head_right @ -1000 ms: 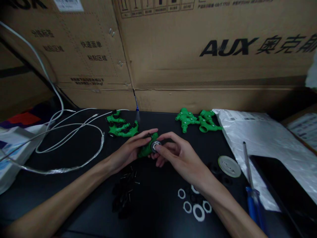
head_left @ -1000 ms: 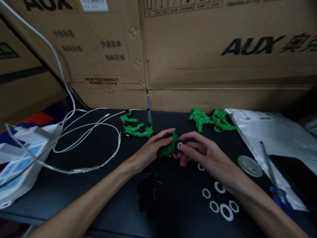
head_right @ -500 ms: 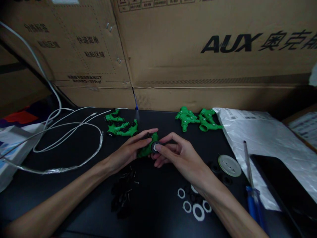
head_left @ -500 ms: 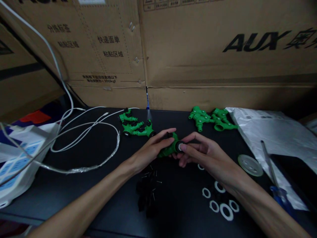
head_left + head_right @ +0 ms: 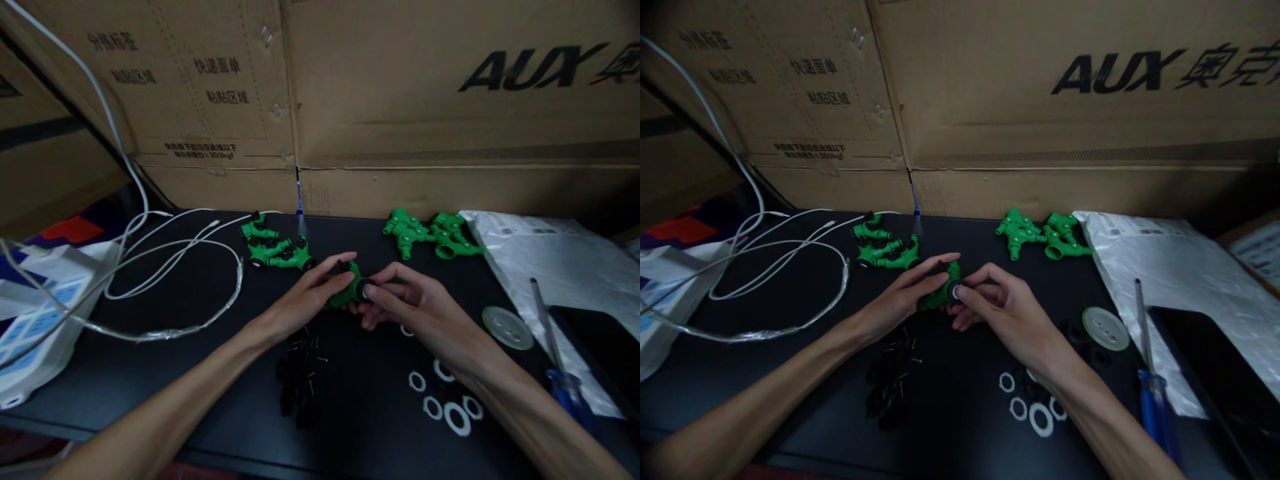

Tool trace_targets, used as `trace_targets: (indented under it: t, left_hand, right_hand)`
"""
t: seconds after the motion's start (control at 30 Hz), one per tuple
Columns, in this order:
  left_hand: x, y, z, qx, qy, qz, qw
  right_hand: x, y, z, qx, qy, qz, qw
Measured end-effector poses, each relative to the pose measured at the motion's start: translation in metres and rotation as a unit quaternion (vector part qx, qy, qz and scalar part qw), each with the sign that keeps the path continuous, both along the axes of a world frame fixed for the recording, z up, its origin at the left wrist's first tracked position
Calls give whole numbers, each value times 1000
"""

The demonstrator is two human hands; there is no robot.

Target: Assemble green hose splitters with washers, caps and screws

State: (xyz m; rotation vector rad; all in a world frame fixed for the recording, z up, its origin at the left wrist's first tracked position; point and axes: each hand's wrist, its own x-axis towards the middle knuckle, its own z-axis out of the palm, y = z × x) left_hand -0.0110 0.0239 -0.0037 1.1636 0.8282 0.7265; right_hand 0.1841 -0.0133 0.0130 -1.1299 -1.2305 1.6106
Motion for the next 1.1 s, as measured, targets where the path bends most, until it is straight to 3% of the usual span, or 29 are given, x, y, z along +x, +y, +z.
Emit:
trace_targets:
  t: [0.2, 0.33, 0.47, 0.7, 0.87, 1.1]
  left_hand:
    - [-2, 0, 0, 26, 26, 12, 999]
    - [-3, 0, -1, 14, -18, 36, 999]
    - [-1, 1, 0, 1, -70, 49, 996]
    - [0, 2, 6, 33, -37, 48, 998]
    - [0, 4, 3, 25, -32, 64, 997]
    - [2, 3, 0, -11, -95, 73, 993]
  right_hand:
    - [-3, -2, 0, 7, -16, -10, 1000]
    - [-5, -5, 4, 8, 10, -17, 1000]
    - [-5, -4, 4, 64, -9, -28, 998]
    - [-2, 0, -2, 138, -94, -76, 983]
    - [-1, 2, -1, 113, -65, -80, 988]
    - [-4, -5, 3, 35, 59, -43, 997]
